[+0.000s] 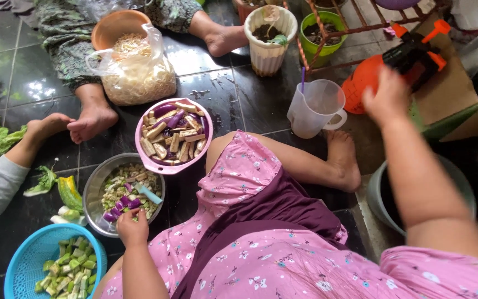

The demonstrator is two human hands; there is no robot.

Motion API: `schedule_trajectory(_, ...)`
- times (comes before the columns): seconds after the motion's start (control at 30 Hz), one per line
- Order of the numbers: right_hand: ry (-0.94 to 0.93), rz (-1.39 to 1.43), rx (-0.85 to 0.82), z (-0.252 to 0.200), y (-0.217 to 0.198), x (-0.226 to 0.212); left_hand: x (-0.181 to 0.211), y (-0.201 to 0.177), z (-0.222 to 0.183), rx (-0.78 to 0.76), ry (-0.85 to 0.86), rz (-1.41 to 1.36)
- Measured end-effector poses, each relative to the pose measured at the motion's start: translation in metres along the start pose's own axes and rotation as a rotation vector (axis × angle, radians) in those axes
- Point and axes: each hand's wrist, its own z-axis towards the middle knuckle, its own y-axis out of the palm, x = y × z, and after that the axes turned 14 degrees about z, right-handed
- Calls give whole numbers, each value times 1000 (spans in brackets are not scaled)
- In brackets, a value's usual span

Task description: A person sitting on the floor cuts eggplants into smaller pieces using a knife and places them into a bowl.

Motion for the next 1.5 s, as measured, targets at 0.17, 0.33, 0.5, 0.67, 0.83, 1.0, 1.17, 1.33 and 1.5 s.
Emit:
schedule_trajectory(0.17, 761, 983, -330, -62, 83, 8, -25, 43, 3, 290, 72, 14)
schedule_trajectory(0.33, 932, 1054, -281, -56, 124, 25, -22, 44, 5, 340, 86, 9)
schedule_trajectory(0.5, 926, 714, -244, -29, 137, 10, -16, 41, 2, 311, 40, -33)
schedule_trajectory(0.67, 819, 1035, -157, -9, 63, -26, 4, 2, -2, 76, -31, -91)
schedule_trajectory(0.83, 803, 1142, -175, 23, -15, -70, 9, -2, -1, 70, -20, -87)
schedule_trajectory(1.0, 570, 1230, -374, 22, -38, -106, 8, -6, -2, 28, -66, -123)
schedule_trajectory(1.17, 352, 1290, -422, 7, -75, -145, 8, -4, -4, 75, -34, -137)
schedule_trajectory(1.33, -215, 896, -436, -2, -163, -254, 7, -3, -2, 104, -10, -128)
schedule_trajectory(1.5, -473, 819, -572, 9, -218, -291, 5, 0, -3, 90, -35, -132)
